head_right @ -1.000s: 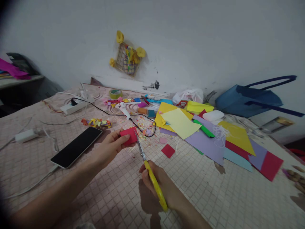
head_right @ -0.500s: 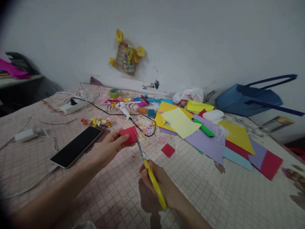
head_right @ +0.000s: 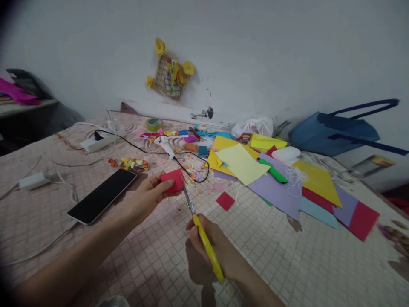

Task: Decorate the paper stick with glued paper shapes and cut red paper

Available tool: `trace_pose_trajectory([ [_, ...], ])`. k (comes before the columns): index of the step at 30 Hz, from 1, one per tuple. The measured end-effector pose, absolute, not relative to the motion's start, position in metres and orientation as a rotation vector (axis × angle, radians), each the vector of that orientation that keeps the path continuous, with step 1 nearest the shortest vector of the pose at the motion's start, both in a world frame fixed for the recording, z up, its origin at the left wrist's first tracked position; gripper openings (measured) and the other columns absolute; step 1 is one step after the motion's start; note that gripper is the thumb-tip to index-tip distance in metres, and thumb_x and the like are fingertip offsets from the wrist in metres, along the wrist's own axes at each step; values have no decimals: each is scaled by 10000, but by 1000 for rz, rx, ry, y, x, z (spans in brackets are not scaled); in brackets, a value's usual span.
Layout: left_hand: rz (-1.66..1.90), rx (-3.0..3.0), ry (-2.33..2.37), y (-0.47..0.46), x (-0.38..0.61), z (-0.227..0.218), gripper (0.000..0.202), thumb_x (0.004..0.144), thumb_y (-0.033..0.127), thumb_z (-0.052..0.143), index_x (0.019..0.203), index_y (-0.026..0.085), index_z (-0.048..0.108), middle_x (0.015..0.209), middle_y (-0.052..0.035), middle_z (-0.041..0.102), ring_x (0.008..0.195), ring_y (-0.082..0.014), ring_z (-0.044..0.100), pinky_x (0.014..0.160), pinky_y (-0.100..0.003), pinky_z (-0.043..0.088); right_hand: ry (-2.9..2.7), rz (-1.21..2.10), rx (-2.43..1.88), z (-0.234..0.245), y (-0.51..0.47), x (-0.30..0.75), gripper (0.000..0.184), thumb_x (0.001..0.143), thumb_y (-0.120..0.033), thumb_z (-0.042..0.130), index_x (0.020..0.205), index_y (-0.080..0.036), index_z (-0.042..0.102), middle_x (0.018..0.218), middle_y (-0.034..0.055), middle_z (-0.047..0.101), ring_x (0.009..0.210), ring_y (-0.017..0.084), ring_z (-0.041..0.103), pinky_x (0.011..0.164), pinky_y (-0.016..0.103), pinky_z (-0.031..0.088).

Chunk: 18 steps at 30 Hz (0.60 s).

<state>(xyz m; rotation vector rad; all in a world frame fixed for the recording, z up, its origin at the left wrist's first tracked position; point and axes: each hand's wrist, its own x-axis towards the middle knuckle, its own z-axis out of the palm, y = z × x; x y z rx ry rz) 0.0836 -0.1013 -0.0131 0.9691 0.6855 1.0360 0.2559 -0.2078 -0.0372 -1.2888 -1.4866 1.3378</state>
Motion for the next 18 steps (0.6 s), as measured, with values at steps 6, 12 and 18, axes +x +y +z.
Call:
trace_pose_trajectory([
  [6, 1040, 991, 684, -101, 83, -15, 171, 751, 261, 659, 878, 152, 630, 837, -16, 665, 774, -117, 622, 774, -271, 515, -1608, 1273, -1423, -31, -206, 252, 563, 813, -693, 287, 910, -189, 517, 569, -32, 408, 447, 98, 351, 425, 241, 337],
  [12, 1037, 969, 676, -100, 83, -15, 180, 749, 263, 662, 887, 154, 629, 852, -20, 673, 772, -121, 629, 799, -292, 514, -1613, 1267, -1520, -19, -207, 249, 596, 765, -742, 295, 823, -179, 483, 607, -14, 436, 461, 100, 377, 414, 239, 342],
  [18, 1033, 966, 685, -100, 83, -12, 184, 753, 260, 657, 893, 145, 626, 854, -23, 669, 769, -117, 628, 793, -285, 514, -1538, 1307, -1592, -15, -208, 248, 490, 768, -671, 389, 745, -187, 455, 617, -18, 439, 479, 97, 394, 422, 225, 351],
])
